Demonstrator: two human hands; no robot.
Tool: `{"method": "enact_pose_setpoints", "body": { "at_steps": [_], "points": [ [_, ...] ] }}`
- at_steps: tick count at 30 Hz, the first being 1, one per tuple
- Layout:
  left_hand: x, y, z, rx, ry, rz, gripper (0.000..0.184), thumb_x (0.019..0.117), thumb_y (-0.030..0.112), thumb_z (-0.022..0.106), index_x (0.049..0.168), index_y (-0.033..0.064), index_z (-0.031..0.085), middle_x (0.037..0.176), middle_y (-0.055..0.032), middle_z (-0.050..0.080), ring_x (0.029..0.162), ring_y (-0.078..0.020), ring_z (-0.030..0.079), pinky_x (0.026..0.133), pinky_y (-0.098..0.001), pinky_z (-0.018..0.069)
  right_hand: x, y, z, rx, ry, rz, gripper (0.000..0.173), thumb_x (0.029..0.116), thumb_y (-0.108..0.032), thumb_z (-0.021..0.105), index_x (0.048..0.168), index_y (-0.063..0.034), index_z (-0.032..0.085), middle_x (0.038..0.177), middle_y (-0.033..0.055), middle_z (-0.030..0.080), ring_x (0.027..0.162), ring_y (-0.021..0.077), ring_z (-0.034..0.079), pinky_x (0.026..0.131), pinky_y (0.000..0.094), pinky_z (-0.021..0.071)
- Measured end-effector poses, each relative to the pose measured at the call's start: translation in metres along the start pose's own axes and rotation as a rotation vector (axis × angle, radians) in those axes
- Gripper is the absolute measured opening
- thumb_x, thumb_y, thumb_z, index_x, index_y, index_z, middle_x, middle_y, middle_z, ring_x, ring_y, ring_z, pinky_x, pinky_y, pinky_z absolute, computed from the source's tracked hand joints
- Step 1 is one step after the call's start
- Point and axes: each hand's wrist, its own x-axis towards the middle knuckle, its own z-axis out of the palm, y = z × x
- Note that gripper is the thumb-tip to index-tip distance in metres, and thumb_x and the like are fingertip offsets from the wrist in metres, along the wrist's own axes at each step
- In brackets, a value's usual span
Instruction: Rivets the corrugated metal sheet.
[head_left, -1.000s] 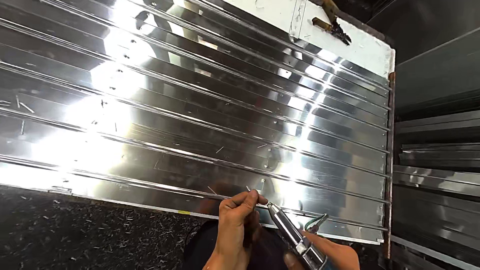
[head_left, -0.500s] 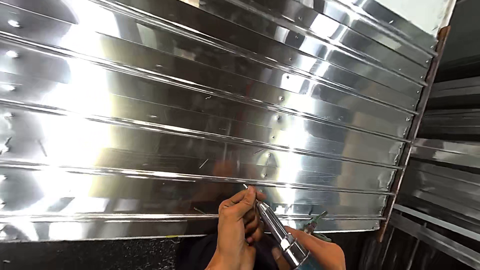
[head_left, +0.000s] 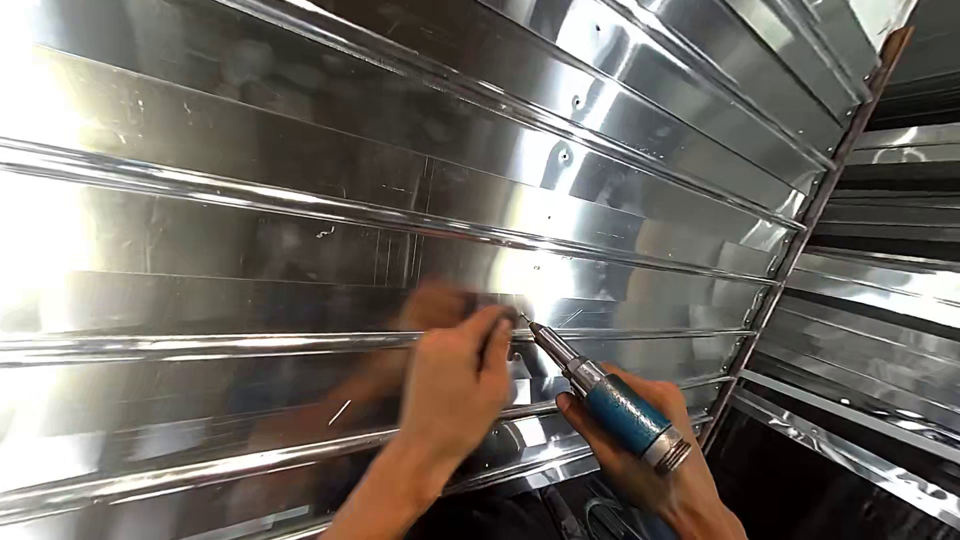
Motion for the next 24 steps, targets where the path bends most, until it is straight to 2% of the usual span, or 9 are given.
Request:
{"method": "enact_pose_setpoints", "body": {
  "at_steps": [1, 4, 6, 7, 13, 16, 18, 21, 24],
  "points": [
    [0.004, -0.007, -0.023, 0.102, 0.091, 0.104, 0.027, 0.1028, 0.022, 0.054, 0.115, 0.0122, 0.076, 0.093, 0.0004, 0.073, 0.072, -0.0064, 0.065, 0.063, -0.0294, 0.055, 0.003, -0.001, -0.002, -0.007, -0.019, 0.008, 0.024, 0.0859, -0.04, 0.078, 0.093, -0.0176, 0.076, 0.077, -0.0094, 0.073, 0.069, -0.0015, 0.068, 0.061, 0.0225, 0.0591],
    [0.014, -0.04, -0.093, 0.301, 0.342, 0.123, 0.03, 0.1062, 0.018, 0.054, 0.126, 0.0015, 0.068, 0.094, -0.0137, 0.071, 0.07, -0.013, 0.064, 0.063, -0.0325, 0.0527, 0.008, -0.005, -0.007, 0.0, -0.063, 0.03, 0.023, 0.0864, -0.041, 0.078, 0.093, -0.0191, 0.075, 0.077, -0.0102, 0.072, 0.07, -0.0007, 0.068, 0.062, 0.0225, 0.0598],
    [0.013, -0.064, -0.126, 0.264, 0.45, -0.023, 0.031, 0.1086, 0.018, 0.05, 0.133, 0.004, 0.062, 0.104, -0.0075, 0.068, 0.08, -0.0073, 0.063, 0.072, -0.0251, 0.0525, 0.01, -0.008, -0.011, -0.005, -0.087, 0.064, 0.024, 0.0859, -0.042, 0.079, 0.094, -0.0192, 0.076, 0.079, -0.01, 0.073, 0.071, 0.0004, 0.069, 0.064, 0.0233, 0.0613],
    [0.015, -0.065, -0.133, 0.198, 0.515, -0.048, 0.028, 0.1079, 0.014, 0.051, 0.131, 0.0016, 0.063, 0.099, -0.0048, 0.066, 0.077, -0.0043, 0.061, 0.068, -0.0203, 0.0502, 0.011, -0.009, -0.013, -0.014, -0.098, 0.078, 0.026, 0.0855, -0.042, 0.079, 0.096, -0.0187, 0.076, 0.081, -0.0096, 0.074, 0.072, 0.0006, 0.07, 0.065, 0.0238, 0.0615],
    [0.015, -0.079, -0.128, 0.194, 0.561, 0.04, 0.03, 0.1072, 0.011, 0.049, 0.13, -0.004, 0.061, 0.1, -0.0116, 0.067, 0.079, -0.0114, 0.063, 0.072, -0.0277, 0.0537, 0.025, -0.012, -0.024, 0.032, -0.2, 0.145, 0.028, 0.0863, -0.04, 0.081, 0.099, -0.0154, 0.076, 0.083, -0.0058, 0.075, 0.073, 0.0045, 0.071, 0.066, 0.0262, 0.0625],
    [0.013, -0.074, -0.128, 0.25, 0.585, 0.022, 0.03, 0.1072, 0.009, 0.048, 0.13, -0.0053, 0.061, 0.109, -0.0127, 0.068, 0.091, -0.0119, 0.066, 0.083, -0.0277, 0.0547, 0.042, -0.025, -0.043, -0.221, -0.376, 0.152, 0.041, 0.0837, -0.061, 0.076, 0.101, -0.0238, 0.076, 0.09, -0.0088, 0.074, 0.078, 0.0026, 0.069, 0.068, 0.0304, 0.0607],
    [0.013, -0.074, -0.127, 0.258, 0.591, 0.032, 0.028, 0.1069, 0.008, 0.047, 0.126, -0.0071, 0.062, 0.107, -0.0133, 0.067, 0.092, -0.0125, 0.066, 0.083, -0.0278, 0.0541, 0.056, -0.03, -0.044, -0.312, -0.458, 0.106, 0.042, 0.0853, -0.064, 0.072, 0.105, -0.0269, 0.076, 0.101, -0.0089, 0.069, 0.084, 0.0019, 0.066, 0.072, 0.0297, 0.0601],
    [0.014, -0.079, -0.124, 0.224, 0.576, 0.056, 0.028, 0.1073, 0.008, 0.047, 0.127, -0.0063, 0.062, 0.106, -0.0116, 0.067, 0.09, -0.0114, 0.066, 0.081, -0.0277, 0.0551, 0.063, -0.039, -0.032, -0.293, -0.38, 0.064, 0.02, 0.0833, -0.049, 0.072, 0.089, -0.0299, 0.071, 0.075, -0.0169, 0.066, 0.068, -0.0048, 0.063, 0.059, 0.0234, 0.0553],
    [0.017, -0.088, -0.124, 0.338, 0.551, 0.073, 0.035, 0.1092, 0.017, 0.045, 0.132, -0.0045, 0.06, 0.104, -0.0192, 0.068, 0.085, -0.0193, 0.067, 0.078, -0.0361, 0.0556, 0.059, -0.031, -0.024, -0.383, -0.336, -0.06, 0.017, 0.0771, -0.042, 0.073, 0.084, -0.0268, 0.069, 0.067, -0.0133, 0.062, 0.062, 0.0009, 0.061, 0.054, 0.0306, 0.0517]
  ]
}}
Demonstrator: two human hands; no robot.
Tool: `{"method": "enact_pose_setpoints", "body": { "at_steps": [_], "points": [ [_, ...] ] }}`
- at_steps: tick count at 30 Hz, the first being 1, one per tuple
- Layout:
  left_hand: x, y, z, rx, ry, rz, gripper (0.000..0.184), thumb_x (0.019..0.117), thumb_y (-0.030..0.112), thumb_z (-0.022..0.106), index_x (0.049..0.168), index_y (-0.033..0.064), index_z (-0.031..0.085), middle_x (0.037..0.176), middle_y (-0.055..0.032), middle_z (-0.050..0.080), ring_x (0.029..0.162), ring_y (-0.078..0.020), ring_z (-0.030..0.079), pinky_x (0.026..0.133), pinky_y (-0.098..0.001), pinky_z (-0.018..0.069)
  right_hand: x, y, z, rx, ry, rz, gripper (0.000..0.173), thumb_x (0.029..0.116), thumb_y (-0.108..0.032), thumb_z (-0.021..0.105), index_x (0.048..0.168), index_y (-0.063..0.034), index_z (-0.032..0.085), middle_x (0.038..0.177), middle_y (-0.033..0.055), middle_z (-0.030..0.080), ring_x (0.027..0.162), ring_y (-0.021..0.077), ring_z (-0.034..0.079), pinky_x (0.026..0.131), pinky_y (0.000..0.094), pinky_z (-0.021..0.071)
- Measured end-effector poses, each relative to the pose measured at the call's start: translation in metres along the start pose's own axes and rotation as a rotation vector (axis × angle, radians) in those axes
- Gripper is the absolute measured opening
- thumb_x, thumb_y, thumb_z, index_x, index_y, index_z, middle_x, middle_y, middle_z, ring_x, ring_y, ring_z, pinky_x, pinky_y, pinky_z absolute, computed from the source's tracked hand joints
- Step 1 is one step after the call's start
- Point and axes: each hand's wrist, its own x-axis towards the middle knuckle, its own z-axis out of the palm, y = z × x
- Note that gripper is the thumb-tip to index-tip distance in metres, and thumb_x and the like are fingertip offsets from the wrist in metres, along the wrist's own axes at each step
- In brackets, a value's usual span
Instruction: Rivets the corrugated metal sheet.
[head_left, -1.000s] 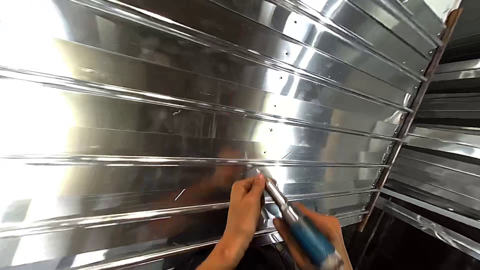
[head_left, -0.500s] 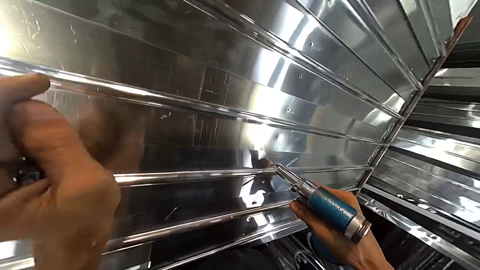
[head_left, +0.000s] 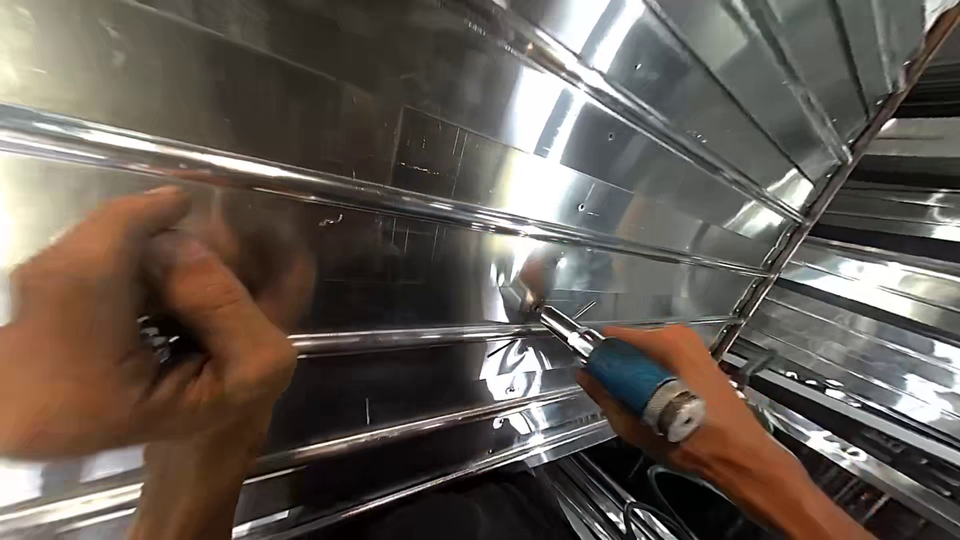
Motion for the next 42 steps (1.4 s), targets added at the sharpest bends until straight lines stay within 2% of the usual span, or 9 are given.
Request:
{"method": "enact_pose_setpoints", "body": {
  "at_steps": [4, 7, 12, 16, 22, 29, 32, 38, 42],
  "points": [
    [0.015, 0.024, -0.004, -0.009, 0.064, 0.204, 0.03, 0.1077, 0.016, 0.049, 0.124, -0.0031, 0.066, 0.086, -0.0203, 0.068, 0.064, -0.0214, 0.061, 0.061, -0.0384, 0.05, -0.027, 0.008, 0.013, 0.294, 0.083, 0.069, 0.012, 0.0788, -0.034, 0.079, 0.083, -0.0238, 0.073, 0.07, -0.0099, 0.068, 0.062, 0.0038, 0.065, 0.056, 0.0293, 0.0569],
    [-0.021, 0.064, -0.036, -0.282, -0.092, -0.019, 0.024, 0.1067, 0.017, 0.052, 0.122, 0.0062, 0.068, 0.081, -0.0032, 0.065, 0.057, -0.0067, 0.052, 0.05, -0.0231, 0.0445, -0.091, -0.005, 0.014, 0.678, 0.147, -0.081, 0.033, 0.0855, -0.024, 0.083, 0.114, -0.0091, 0.073, 0.107, 0.005, 0.076, 0.094, 0.018, 0.074, 0.083, 0.0377, 0.0643],
    [-0.154, 0.114, -0.069, -1.301, -0.729, -0.696, 0.051, 0.1094, 0.038, 0.031, 0.113, 0.0123, 0.075, 0.054, 0.0063, 0.05, 0.039, -0.0001, 0.037, 0.036, -0.0167, 0.0329, -0.185, -0.051, 0.045, 0.769, 0.187, -0.176, 0.034, 0.0884, -0.012, 0.08, 0.118, -0.0002, 0.07, 0.105, 0.0048, 0.077, 0.092, 0.0106, 0.073, 0.086, 0.0321, 0.0631],
    [-0.229, 0.129, -0.079, -1.522, -1.124, -0.708, 0.066, 0.1065, 0.061, 0.018, 0.139, 0.0191, 0.057, 0.061, 0.0076, 0.053, 0.042, 0.0024, 0.036, 0.037, -0.0146, 0.0291, -0.211, -0.066, 0.085, 0.717, 0.159, -0.308, 0.033, 0.0893, -0.015, 0.08, 0.118, -0.0023, 0.071, 0.099, 0.0049, 0.077, 0.088, 0.011, 0.074, 0.08, 0.0333, 0.0644],
    [-0.28, 0.139, -0.091, -1.302, -1.017, -0.477, 0.075, 0.1007, 0.068, 0.039, 0.149, 0.0105, 0.047, 0.105, 0.0052, 0.069, 0.072, 0.0012, 0.059, 0.057, -0.0156, 0.0481, -0.236, -0.074, 0.129, 0.57, 0.301, -0.364, 0.038, 0.0837, -0.011, 0.077, 0.12, -0.001, 0.07, 0.098, 0.0083, 0.076, 0.087, 0.0121, 0.073, 0.079, 0.0327, 0.0622],
    [-0.277, 0.14, -0.088, -1.203, -0.748, -0.454, 0.033, 0.103, 0.011, 0.047, 0.129, 0.0058, 0.066, 0.076, 0.0023, 0.063, 0.051, -0.0043, 0.05, 0.045, -0.0213, 0.0424, -0.259, -0.064, 0.142, 0.746, 0.54, -0.328, 0.037, 0.0798, -0.005, 0.079, 0.114, 0.0026, 0.069, 0.09, 0.0054, 0.076, 0.076, 0.0119, 0.073, 0.069, 0.0314, 0.0648],
    [-0.279, 0.142, -0.091, -1.192, -0.71, -0.484, 0.029, 0.1026, 0.01, 0.05, 0.12, 0.0042, 0.073, 0.064, 0.0036, 0.055, 0.041, -0.0029, 0.036, 0.036, -0.0201, 0.0318, -0.262, -0.059, 0.141, 0.843, 0.707, -0.259, 0.033, 0.0799, 0.004, 0.077, 0.11, 0.007, 0.066, 0.088, 0.0059, 0.075, 0.076, 0.0139, 0.073, 0.071, 0.0312, 0.0647],
    [-0.282, 0.164, -0.082, -1.199, -0.614, -0.355, 0.022, 0.1007, 0.012, 0.062, 0.086, 0.0036, 0.077, 0.059, 0.0054, 0.058, 0.047, 0.0006, 0.044, 0.045, -0.0181, 0.0376, -0.261, -0.06, 0.136, 0.829, 0.697, -0.263, 0.027, 0.0815, 0.003, 0.078, 0.106, 0.0057, 0.066, 0.087, 0.0065, 0.075, 0.077, 0.0142, 0.073, 0.072, 0.0318, 0.0642],
    [-0.25, 0.158, -0.086, -1.228, -0.427, -0.51, 0.025, 0.0997, 0.021, 0.064, 0.082, 0.0062, 0.075, 0.053, 0.0027, 0.05, 0.04, -0.0033, 0.038, 0.037, -0.0206, 0.034, -0.259, -0.057, 0.132, 0.635, 0.649, -0.407, 0.027, 0.0866, -0.02, 0.081, 0.101, 0.0017, 0.074, 0.087, 0.007, 0.077, 0.078, 0.0079, 0.074, 0.073, 0.0277, 0.0638]
  ]
}}
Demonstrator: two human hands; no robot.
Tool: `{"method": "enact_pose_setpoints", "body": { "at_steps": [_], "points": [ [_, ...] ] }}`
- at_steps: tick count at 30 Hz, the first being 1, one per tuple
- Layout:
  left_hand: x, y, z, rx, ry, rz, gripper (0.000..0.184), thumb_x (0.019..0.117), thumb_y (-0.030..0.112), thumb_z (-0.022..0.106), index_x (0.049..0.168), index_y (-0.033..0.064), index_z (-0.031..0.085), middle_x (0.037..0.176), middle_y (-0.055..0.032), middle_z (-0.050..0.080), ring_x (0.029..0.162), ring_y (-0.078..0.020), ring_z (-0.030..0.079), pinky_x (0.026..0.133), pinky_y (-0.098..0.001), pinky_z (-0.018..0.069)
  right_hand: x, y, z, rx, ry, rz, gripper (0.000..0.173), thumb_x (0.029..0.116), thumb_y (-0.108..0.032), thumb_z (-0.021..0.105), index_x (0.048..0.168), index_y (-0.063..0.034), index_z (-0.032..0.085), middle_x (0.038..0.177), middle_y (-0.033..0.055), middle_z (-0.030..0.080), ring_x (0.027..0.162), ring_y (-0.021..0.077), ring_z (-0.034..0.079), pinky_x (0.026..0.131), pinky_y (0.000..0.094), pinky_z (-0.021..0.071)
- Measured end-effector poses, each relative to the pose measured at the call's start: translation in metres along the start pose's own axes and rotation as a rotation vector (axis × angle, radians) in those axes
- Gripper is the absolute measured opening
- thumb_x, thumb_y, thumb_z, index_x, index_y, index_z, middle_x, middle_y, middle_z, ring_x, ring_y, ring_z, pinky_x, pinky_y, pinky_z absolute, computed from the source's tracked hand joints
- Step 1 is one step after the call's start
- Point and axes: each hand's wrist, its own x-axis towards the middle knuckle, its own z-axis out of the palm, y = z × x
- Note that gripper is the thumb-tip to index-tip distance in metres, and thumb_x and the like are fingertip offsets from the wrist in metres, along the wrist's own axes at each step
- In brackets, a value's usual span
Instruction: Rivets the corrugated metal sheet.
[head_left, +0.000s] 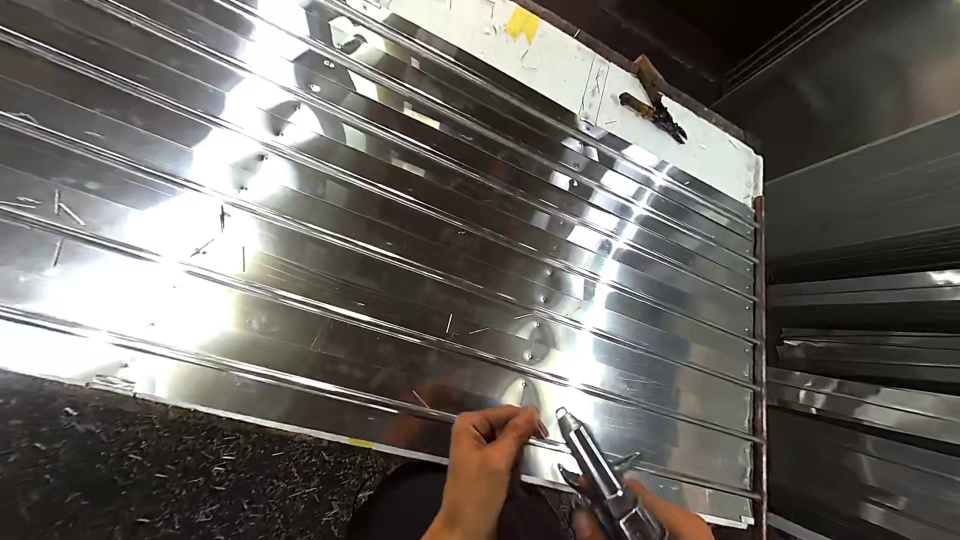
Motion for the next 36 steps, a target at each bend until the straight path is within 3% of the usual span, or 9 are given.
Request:
{"method": "enact_pose_setpoints", "body": {
  "at_steps": [6, 15, 19, 21, 27, 30, 33, 35, 36],
  "points": [
    [0.036, 0.023, -0.003, -0.018, 0.169, 0.052, 0.025, 0.0988, 0.016, 0.063, 0.08, 0.0044, 0.074, 0.05, 0.0028, 0.042, 0.038, -0.0028, 0.03, 0.035, -0.0194, 0.0273, 0.024, 0.006, 0.004, -0.038, -0.106, 0.0, 0.032, 0.091, -0.029, 0.077, 0.106, -0.0004, 0.076, 0.089, 0.0088, 0.077, 0.08, 0.0083, 0.073, 0.073, 0.0272, 0.062],
    [0.1, 0.013, 0.009, 0.124, 0.084, -0.119, 0.026, 0.0984, 0.019, 0.065, 0.078, 0.0069, 0.075, 0.054, 0.0031, 0.051, 0.041, -0.0027, 0.036, 0.038, -0.0189, 0.0291, 0.078, 0.035, 0.001, -0.07, -0.167, 0.191, 0.029, 0.0884, -0.026, 0.078, 0.104, -0.0008, 0.077, 0.087, 0.0082, 0.077, 0.077, 0.0081, 0.073, 0.071, 0.0281, 0.0618],
    [0.166, 0.002, 0.022, 0.149, -0.087, -0.342, 0.03, 0.1041, 0.018, 0.051, 0.085, 0.008, 0.072, 0.056, 0.0054, 0.045, 0.043, -0.004, 0.037, 0.04, -0.02, 0.0309, 0.137, 0.067, -0.007, -0.092, -0.183, 0.349, 0.025, 0.0862, -0.022, 0.081, 0.103, -0.004, 0.076, 0.082, 0.0038, 0.076, 0.072, 0.0092, 0.073, 0.067, 0.0323, 0.0631],
    [0.213, -0.002, 0.041, 0.128, -0.124, -0.467, 0.03, 0.1076, 0.016, 0.046, 0.098, 0.0047, 0.071, 0.057, 0.003, 0.044, 0.043, -0.0066, 0.038, 0.04, -0.0214, 0.0332, 0.177, 0.092, -0.012, -0.173, -0.136, 0.372, 0.025, 0.0856, -0.026, 0.081, 0.101, -0.0077, 0.076, 0.081, -0.0011, 0.076, 0.07, 0.0063, 0.072, 0.065, 0.0297, 0.0631],
    [0.329, 0.004, 0.076, 0.215, -0.214, -0.484, 0.025, 0.1083, 0.021, 0.05, 0.118, 0.0128, 0.071, 0.058, 0.0, 0.046, 0.043, -0.0064, 0.037, 0.039, -0.0203, 0.0298, 0.294, 0.146, -0.026, -0.413, -0.071, 0.312, 0.024, 0.0854, -0.044, 0.077, 0.095, -0.0216, 0.076, 0.078, -0.0109, 0.072, 0.07, 0.0005, 0.068, 0.064, 0.0271, 0.0607],
    [0.35, 0.022, 0.062, 0.379, -0.256, -0.294, 0.028, 0.1086, 0.02, 0.049, 0.12, 0.0142, 0.073, 0.06, 0.0, 0.047, 0.041, -0.0073, 0.033, 0.037, -0.0218, 0.0265, 0.33, 0.15, -0.028, -0.487, -0.128, 0.306, 0.018, 0.0841, -0.043, 0.076, 0.089, -0.0265, 0.073, 0.072, -0.0141, 0.068, 0.063, -0.001, 0.065, 0.056, 0.0264, 0.0578],
    [0.349, 0.049, 0.012, 0.862, -0.1, 0.295, 0.029, 0.1042, 0.023, 0.049, 0.122, 0.0214, 0.072, 0.078, 0.0091, 0.064, 0.057, -0.0018, 0.053, 0.049, -0.0227, 0.0439, 0.347, 0.152, -0.029, -0.478, -0.176, 0.326, 0.016, 0.0859, -0.043, 0.075, 0.087, -0.0269, 0.072, 0.071, -0.0139, 0.068, 0.061, -0.0006, 0.065, 0.055, 0.026, 0.0575],
    [0.348, 0.071, -0.037, 1.057, 0.111, 0.539, 0.033, 0.1051, 0.023, 0.048, 0.128, 0.0107, 0.068, 0.089, -0.0014, 0.068, 0.067, -0.0057, 0.059, 0.058, -0.0276, 0.0498, 0.354, 0.152, -0.029, -0.452, -0.203, 0.382, 0.016, 0.0871, -0.043, 0.075, 0.089, -0.0268, 0.074, 0.071, -0.0129, 0.069, 0.061, 0.0007, 0.066, 0.056, 0.026, 0.059],
    [0.348, 0.08, -0.063, 1.079, 0.2, 0.539, 0.035, 0.1072, 0.022, 0.046, 0.133, 0.0059, 0.064, 0.099, -0.0076, 0.069, 0.076, -0.0087, 0.062, 0.067, -0.0291, 0.0531, 0.359, 0.15, -0.029, -0.43, -0.223, 0.422, 0.016, 0.0873, -0.043, 0.075, 0.091, -0.0265, 0.075, 0.072, -0.0118, 0.07, 0.061, 0.0022, 0.066, 0.057, 0.0265, 0.0597]
  ]
}}
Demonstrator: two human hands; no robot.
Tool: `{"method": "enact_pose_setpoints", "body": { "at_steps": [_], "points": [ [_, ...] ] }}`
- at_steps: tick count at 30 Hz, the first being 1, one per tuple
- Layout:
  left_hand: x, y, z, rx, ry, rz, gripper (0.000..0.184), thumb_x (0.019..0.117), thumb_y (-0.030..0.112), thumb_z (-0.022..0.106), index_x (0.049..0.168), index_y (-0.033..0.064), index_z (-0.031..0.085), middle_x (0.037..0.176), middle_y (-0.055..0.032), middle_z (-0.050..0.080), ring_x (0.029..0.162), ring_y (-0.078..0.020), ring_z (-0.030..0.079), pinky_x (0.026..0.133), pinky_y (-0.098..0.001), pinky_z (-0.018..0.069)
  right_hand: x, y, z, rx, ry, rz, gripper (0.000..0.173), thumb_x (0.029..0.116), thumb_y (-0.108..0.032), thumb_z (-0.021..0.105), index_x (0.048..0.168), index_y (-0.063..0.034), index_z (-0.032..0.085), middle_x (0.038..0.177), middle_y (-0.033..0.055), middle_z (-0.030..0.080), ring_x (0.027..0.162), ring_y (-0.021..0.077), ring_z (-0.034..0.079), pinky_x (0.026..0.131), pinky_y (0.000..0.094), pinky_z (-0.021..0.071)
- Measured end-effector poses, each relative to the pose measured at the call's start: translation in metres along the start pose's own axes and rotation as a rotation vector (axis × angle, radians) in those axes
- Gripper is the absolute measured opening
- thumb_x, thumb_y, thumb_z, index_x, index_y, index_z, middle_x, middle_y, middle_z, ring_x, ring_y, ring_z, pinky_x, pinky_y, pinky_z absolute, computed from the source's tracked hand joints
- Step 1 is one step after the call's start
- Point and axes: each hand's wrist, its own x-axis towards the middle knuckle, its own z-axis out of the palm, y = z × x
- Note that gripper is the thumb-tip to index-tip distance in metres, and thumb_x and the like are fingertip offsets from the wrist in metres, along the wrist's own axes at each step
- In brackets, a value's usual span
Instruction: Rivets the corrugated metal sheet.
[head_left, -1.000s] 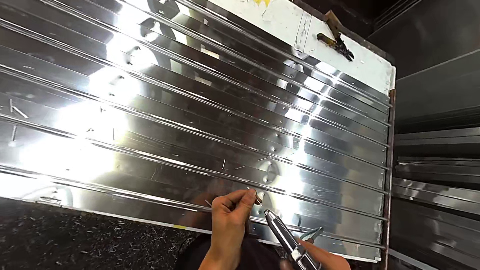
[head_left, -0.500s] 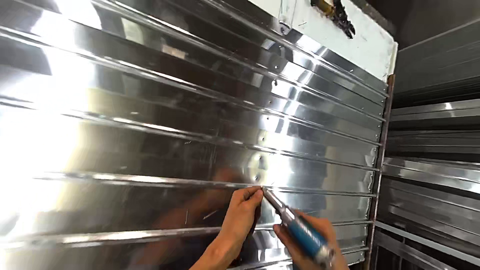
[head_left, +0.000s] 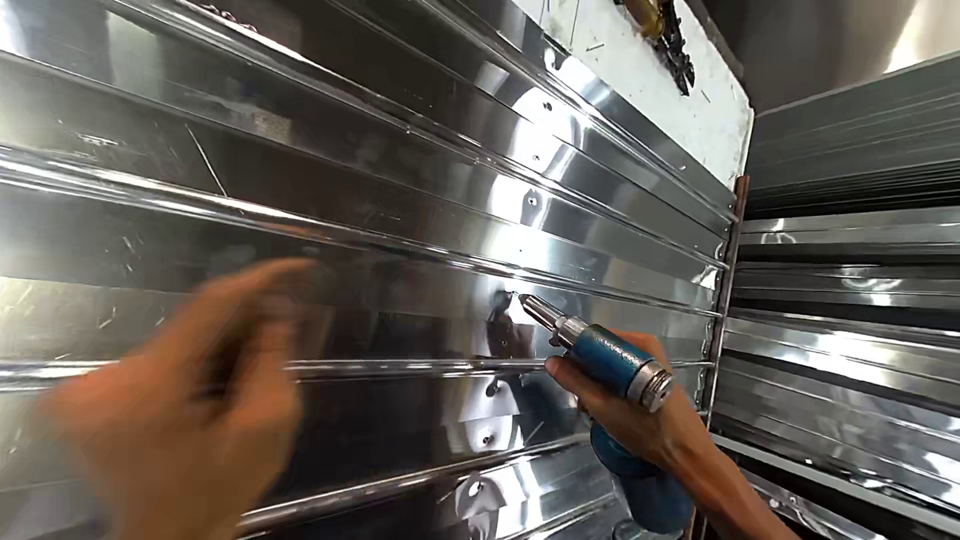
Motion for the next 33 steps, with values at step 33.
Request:
{"method": "enact_pose_setpoints", "body": {
  "at_steps": [33],
  "points": [
    [-0.298, 0.126, -0.027, -1.175, -0.526, -0.596, 0.035, 0.1071, 0.016, 0.036, 0.126, 0.0091, 0.065, 0.059, 0.0086, 0.048, 0.042, -0.0006, 0.037, 0.038, -0.0183, 0.0338, -0.303, -0.023, 0.032, 0.41, -0.246, -0.217, 0.04, 0.0874, -0.016, 0.082, 0.122, -0.0009, 0.069, 0.1, 0.0068, 0.078, 0.087, 0.0159, 0.076, 0.081, 0.0388, 0.0652]
  ]
}}
